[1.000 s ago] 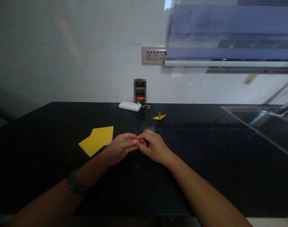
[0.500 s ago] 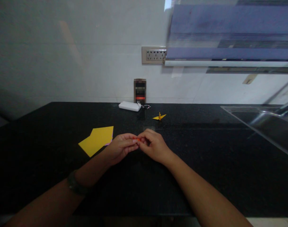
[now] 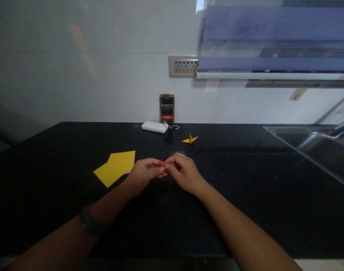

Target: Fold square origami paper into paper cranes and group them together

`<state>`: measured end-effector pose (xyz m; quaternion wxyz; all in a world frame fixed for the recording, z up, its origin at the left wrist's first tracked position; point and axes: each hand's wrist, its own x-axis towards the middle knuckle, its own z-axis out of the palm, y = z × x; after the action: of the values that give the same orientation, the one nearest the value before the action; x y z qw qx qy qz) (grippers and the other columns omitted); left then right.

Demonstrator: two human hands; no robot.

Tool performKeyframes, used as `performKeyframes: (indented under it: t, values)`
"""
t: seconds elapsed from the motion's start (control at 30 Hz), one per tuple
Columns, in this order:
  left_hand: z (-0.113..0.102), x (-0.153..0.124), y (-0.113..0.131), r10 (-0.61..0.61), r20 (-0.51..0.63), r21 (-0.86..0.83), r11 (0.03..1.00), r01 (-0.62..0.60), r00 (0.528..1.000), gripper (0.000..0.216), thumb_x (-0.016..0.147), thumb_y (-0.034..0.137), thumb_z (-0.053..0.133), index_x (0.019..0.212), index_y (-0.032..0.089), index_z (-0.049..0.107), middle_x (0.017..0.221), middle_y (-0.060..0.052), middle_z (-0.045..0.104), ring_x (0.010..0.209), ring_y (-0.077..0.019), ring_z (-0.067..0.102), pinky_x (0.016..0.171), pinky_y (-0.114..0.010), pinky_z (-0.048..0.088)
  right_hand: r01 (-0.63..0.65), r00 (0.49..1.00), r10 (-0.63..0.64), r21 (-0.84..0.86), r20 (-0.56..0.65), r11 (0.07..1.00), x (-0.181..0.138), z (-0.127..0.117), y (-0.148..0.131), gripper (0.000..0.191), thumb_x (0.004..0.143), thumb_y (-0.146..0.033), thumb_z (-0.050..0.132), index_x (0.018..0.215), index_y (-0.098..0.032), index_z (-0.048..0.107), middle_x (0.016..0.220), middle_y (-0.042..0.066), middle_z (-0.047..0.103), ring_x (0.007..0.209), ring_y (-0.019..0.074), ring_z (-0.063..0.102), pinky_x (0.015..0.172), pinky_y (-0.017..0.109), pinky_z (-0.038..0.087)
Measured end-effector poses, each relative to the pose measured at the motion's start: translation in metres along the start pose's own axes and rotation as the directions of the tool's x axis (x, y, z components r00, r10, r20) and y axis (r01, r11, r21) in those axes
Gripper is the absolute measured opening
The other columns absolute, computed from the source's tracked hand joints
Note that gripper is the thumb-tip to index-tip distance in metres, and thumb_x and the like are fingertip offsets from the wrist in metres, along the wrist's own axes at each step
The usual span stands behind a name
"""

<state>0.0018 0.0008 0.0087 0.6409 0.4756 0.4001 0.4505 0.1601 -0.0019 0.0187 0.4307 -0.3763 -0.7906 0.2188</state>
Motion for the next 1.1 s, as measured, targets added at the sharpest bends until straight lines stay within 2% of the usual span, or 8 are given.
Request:
performKeyframes:
  t: [0.13, 0.3, 0.4, 0.53, 0.73, 0.93, 1.1]
  values:
    - [0.0017, -0.0003, 0.0004, 0.043, -0.038, 0.099, 0.994, -0.039, 0.998, 0.019, 0.056, 0.022, 0.072, 0.068, 0.012, 0.062, 0.056, -0.001, 0.063, 0.051, -0.0099, 0.058, 0.051, -0.020, 0.045, -0.008, 1.000, 0.008, -0.035, 0.014, 0.999, 0.0010, -0.0003, 0.0004, 0.012, 0.080, -0.019, 0.049, 0.070, -0.017, 0.055, 0.068, 0.002, 0.055, 0.065, 0.0121, 0.051, 0.061, 0.025, 0.039]
    - [0.0016, -0.0023, 0.0036, 0.071, 0.013, 0.185, 0.980, -0.072, 0.997, 0.019, 0.062, 0.027, 0.068, 0.070, 0.011, 0.062, 0.053, -0.001, 0.061, 0.048, -0.0093, 0.056, 0.049, -0.020, 0.044, -0.036, 0.999, 0.035, -0.068, -0.024, 0.997, 0.0006, 0.0005, -0.0015, 0.016, 0.079, -0.019, 0.048, 0.065, -0.017, 0.054, 0.064, 0.001, 0.053, 0.061, 0.0114, 0.049, 0.058, 0.024, 0.038]
    - [0.0000, -0.0024, 0.0058, 0.060, 0.013, 0.188, 0.980, -0.061, 0.998, 0.021, 0.066, 0.032, 0.064, 0.070, 0.011, 0.060, 0.052, 0.000, 0.060, 0.047, -0.0082, 0.054, 0.048, -0.020, 0.042, -0.049, 0.997, 0.047, -0.033, -0.054, 0.998, 0.0000, 0.0006, -0.0011, 0.017, 0.082, -0.021, 0.045, 0.071, -0.017, 0.057, 0.063, 0.000, 0.053, 0.061, 0.0110, 0.051, 0.058, 0.024, 0.040]
    - [-0.0029, -0.0010, 0.0039, 0.028, 0.054, 0.110, 0.993, -0.034, 0.998, 0.023, 0.069, 0.035, 0.060, 0.075, 0.012, 0.059, 0.053, 0.001, 0.058, 0.043, -0.0062, 0.051, 0.043, -0.017, 0.039, 0.017, 0.996, -0.022, -0.058, -0.087, 0.998, -0.0006, 0.0009, 0.0004, 0.011, 0.080, -0.020, 0.050, 0.085, -0.017, 0.060, 0.072, 0.002, 0.056, 0.066, 0.0121, 0.053, 0.059, 0.024, 0.042]
    - [-0.0038, 0.0007, 0.0007, 0.001, 0.038, 0.084, 0.996, -0.004, 0.999, 0.025, 0.069, 0.037, 0.060, 0.077, 0.013, 0.057, 0.051, 0.003, 0.056, 0.039, -0.0056, 0.048, 0.039, -0.017, 0.036, 0.167, 0.985, -0.173, -0.166, -0.024, 0.972, -0.0013, 0.0015, 0.0024, 0.014, 0.079, -0.016, 0.051, 0.089, -0.018, 0.061, 0.074, 0.004, 0.059, 0.070, 0.0129, 0.054, 0.063, 0.025, 0.043]
    - [-0.0050, 0.0017, -0.0001, 0.019, 0.027, 0.129, 0.991, -0.022, 0.999, 0.026, 0.071, 0.038, 0.057, 0.075, 0.012, 0.058, 0.050, 0.002, 0.054, 0.038, -0.0058, 0.046, 0.039, -0.018, 0.035, 0.188, 0.981, -0.195, -0.183, -0.019, 0.965, -0.0015, 0.0016, 0.0061, 0.015, 0.080, -0.017, 0.051, 0.090, -0.018, 0.062, 0.075, 0.004, 0.059, 0.070, 0.0124, 0.054, 0.063, 0.025, 0.044]
    - [-0.0062, 0.0027, -0.0017, 0.064, 0.020, 0.174, 0.983, -0.067, 0.998, 0.025, 0.072, 0.037, 0.055, 0.071, 0.012, 0.058, 0.047, 0.003, 0.051, 0.039, -0.0057, 0.043, 0.040, -0.018, 0.033, 0.158, 0.987, -0.157, -0.155, 0.018, 0.975, -0.0019, 0.0012, 0.0064, 0.016, 0.078, -0.017, 0.052, 0.092, -0.016, 0.061, 0.073, 0.003, 0.056, 0.067, 0.0116, 0.052, 0.061, 0.024, 0.042]
